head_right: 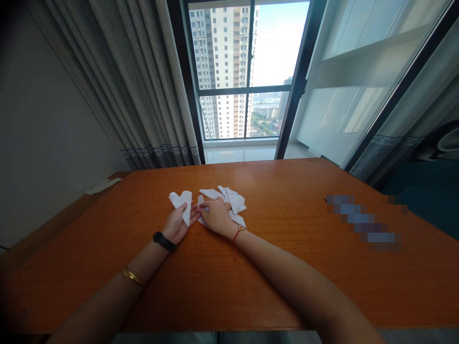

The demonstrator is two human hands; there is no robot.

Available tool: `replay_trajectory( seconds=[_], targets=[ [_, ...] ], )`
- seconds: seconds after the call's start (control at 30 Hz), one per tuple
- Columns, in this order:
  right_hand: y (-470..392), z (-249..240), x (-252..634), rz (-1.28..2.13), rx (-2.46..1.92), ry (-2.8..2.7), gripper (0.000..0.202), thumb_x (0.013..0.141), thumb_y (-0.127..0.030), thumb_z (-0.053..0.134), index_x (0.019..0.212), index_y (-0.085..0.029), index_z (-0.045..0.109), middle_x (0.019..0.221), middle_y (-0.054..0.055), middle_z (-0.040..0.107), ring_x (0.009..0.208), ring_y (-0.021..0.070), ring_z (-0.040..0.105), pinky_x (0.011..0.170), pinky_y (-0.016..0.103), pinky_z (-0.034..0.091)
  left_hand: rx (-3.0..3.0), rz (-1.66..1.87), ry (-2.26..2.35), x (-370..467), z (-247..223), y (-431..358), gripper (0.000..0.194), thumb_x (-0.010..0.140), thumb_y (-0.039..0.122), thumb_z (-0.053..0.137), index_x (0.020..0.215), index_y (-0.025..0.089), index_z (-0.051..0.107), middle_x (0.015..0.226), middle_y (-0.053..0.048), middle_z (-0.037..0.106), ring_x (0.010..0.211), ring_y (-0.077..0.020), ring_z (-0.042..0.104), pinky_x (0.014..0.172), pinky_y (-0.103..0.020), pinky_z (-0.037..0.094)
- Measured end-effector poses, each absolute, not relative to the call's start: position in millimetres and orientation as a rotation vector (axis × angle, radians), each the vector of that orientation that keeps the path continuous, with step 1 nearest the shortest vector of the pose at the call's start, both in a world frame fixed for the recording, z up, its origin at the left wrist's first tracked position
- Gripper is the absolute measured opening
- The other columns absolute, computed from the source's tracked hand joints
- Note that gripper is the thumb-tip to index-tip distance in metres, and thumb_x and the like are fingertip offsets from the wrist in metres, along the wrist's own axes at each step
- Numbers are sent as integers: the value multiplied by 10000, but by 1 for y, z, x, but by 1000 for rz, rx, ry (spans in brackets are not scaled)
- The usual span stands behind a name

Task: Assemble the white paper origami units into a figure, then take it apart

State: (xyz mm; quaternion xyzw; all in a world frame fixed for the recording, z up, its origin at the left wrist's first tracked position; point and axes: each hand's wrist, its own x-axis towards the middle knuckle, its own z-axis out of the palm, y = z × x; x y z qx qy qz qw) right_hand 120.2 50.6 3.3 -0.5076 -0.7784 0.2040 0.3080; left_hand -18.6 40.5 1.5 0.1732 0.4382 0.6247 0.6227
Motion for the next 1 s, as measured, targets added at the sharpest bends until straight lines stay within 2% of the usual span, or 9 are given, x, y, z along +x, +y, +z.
replay_trajectory(
  seconds=[0.17, 0.27, 0.37, 0.5, 0.6, 0.73, 0.8, 0.87, 1.0],
  targets=[
    [62, 17, 123, 949, -1119, -1382, 193, 732, -284, 599, 896, -190, 635, 819, 22, 638, 676, 148, 554, 668, 309, 463, 458, 1607, 930, -19, 9, 39, 105, 869, 248, 543, 840, 194, 457, 594, 66, 469, 362, -20, 354, 366, -126, 285],
    [59, 25, 119, 1240, -907, -1091, 334, 624, -325, 711, 881, -207, 534, 727, -34, 552, 560, 107, 514, 552, 271, 465, 561, 1495, 803, -15, 15, 33, 283, 863, 461, 536, 860, 181, 499, 573, 54, 452, 356, -24, 289, 339, -144, 238],
    [50, 24, 112, 1299, -836, -1086, 376, 569, -293, 759, 814, -205, 487, 671, -54, 516, 573, 97, 519, 551, 240, 455, 687, 1281, 646, -10, 16, 25, 508, 794, 658, 488, 878, 160, 542, 559, 36, 454, 374, -39, 287, 331, -162, 229],
    [41, 19, 105, 1246, -919, -1157, 371, 556, -263, 753, 788, -208, 469, 668, -50, 507, 583, 101, 515, 540, 232, 445, 834, 1250, 709, -6, 9, 21, 386, 760, 519, 647, 834, 153, 547, 540, 46, 445, 391, -42, 331, 354, -152, 248],
    [39, 20, 107, 1274, -988, -1147, 447, 563, -290, 748, 898, -222, 459, 698, -57, 503, 516, 107, 512, 480, 252, 440, 998, 1270, 806, -6, 4, 22, 346, 777, 470, 646, 791, 132, 572, 591, -5, 540, 449, -82, 458, 414, -189, 364],
    [37, 22, 126, 1376, -974, -1429, 250, 694, -381, 660, 802, -193, 536, 601, -37, 528, 491, 123, 508, 474, 261, 411, 1146, 1217, 853, -6, 6, 21, 298, 789, 409, 646, 824, 115, 618, 783, -87, 660, 689, -161, 613, 635, -237, 490],
    [34, 20, 139, 1222, -1013, -1497, 205, 724, -369, 639, 777, -181, 574, 617, -16, 565, 537, 127, 513, 497, 252, 400, 1159, 1227, 847, -5, 8, 19, 280, 740, 306, 713, 933, 128, 616, 958, -98, 668, 909, -200, 620, 801, -257, 486],
    [28, 17, 153, 1099, -1065, -1498, 203, 751, -365, 616, 823, -176, 591, 653, -1, 596, 564, 136, 519, 511, 254, 403, 1189, 1236, 845, -4, 9, 18, 398, 686, 222, 755, 1032, 152, 573, 1111, -93, 627, 1077, -219, 566, 939, -300, 433],
    [12, 7, 167, 1007, -1124, -1619, 203, 786, -338, 587, 907, -176, 601, 762, 19, 641, 617, 148, 554, 560, 266, 431, 1297, 1207, 893, 0, 5, 13, 520, 677, 171, 714, 1146, 178, 488, 1234, -93, 565, 1138, -223, 532, 1015, -385, 377]
  ],
)
